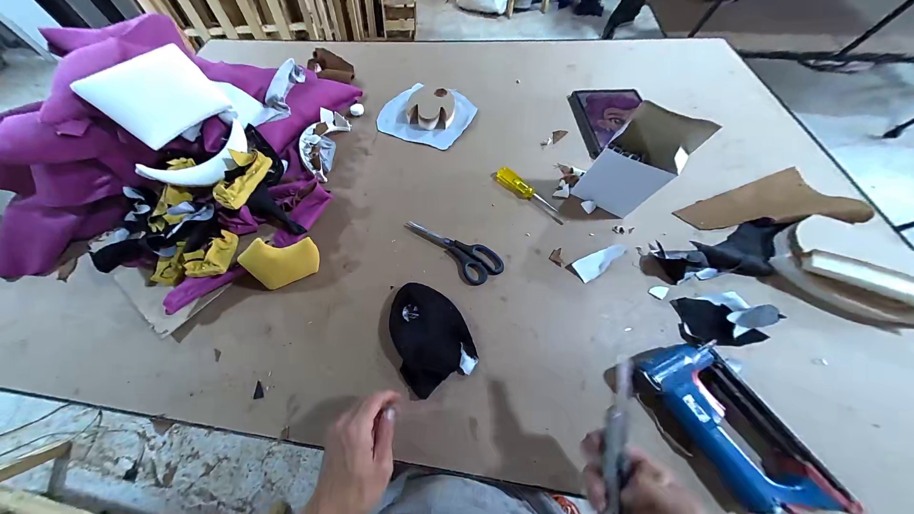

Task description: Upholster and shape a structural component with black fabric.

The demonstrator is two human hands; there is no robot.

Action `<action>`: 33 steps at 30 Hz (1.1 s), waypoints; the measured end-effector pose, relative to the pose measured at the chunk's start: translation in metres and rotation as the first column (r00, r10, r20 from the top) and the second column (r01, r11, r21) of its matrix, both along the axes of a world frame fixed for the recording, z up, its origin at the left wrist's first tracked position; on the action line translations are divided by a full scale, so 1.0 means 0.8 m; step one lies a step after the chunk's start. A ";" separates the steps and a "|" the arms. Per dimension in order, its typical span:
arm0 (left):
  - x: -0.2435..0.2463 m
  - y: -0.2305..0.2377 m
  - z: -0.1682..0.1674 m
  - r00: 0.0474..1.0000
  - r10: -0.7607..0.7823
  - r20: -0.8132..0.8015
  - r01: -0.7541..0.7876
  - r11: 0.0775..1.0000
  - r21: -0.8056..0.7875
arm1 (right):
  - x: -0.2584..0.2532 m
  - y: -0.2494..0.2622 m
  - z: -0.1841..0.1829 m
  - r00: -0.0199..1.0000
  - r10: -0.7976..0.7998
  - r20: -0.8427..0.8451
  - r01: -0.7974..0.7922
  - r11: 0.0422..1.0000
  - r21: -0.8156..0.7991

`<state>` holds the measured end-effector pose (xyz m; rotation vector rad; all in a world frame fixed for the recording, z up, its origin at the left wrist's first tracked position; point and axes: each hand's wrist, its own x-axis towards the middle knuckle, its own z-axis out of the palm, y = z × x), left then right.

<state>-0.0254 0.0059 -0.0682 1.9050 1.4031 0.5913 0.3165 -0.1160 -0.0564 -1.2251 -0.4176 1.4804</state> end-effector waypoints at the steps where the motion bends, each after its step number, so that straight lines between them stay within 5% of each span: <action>1: -0.007 0.024 -0.007 0.987 -0.090 -0.132 0.118 0.968 0.223 | -0.025 -0.010 -0.008 0.996 0.034 -0.081 -0.036 0.999 -0.017; 3: -0.010 0.085 -0.019 0.903 -0.257 -0.344 0.389 0.831 0.398 | -0.061 -0.008 -0.010 0.981 0.081 -0.179 -0.088 0.995 -0.034; 6: 0.000 0.147 -0.045 0.751 -0.474 -0.460 0.649 0.660 0.378 | -0.088 0.015 0.002 0.987 0.131 -0.089 -0.136 0.989 -0.062; 10: 0.019 0.158 -0.075 0.772 -0.513 -0.375 0.633 0.567 0.528 | -0.099 0.048 0.001 0.937 0.148 0.316 -0.136 0.989 -0.058; 15: 0.028 0.146 -0.082 0.774 -0.537 -0.335 0.628 0.585 0.513 | -0.124 0.046 -0.008 0.733 0.153 0.663 -0.028 0.980 -0.195; 17: 0.028 0.147 -0.078 0.754 -0.540 -0.375 0.656 0.583 0.480 | -0.131 0.038 -0.005 0.550 0.190 0.813 0.047 0.965 -0.257; 20: 0.025 0.155 -0.078 0.743 -0.577 -0.339 0.665 0.573 0.479 | -0.117 0.044 -0.009 0.134 0.202 0.970 0.169 0.960 -0.223; 22: 0.019 0.164 -0.077 0.743 -0.612 -0.270 0.651 0.570 0.501 | -0.099 0.056 -0.014 -0.008 0.198 0.980 0.194 0.962 -0.193; 27: 0.000 0.176 -0.078 0.778 -0.590 -0.216 0.600 0.595 0.535 | -0.081 0.081 -0.037 0.061 0.227 0.972 0.200 0.951 -0.235; 33: 0.003 0.171 -0.077 0.739 -0.595 -0.315 0.658 0.535 0.530 | -0.084 0.083 -0.058 0.222 0.061 0.973 0.298 0.946 -0.127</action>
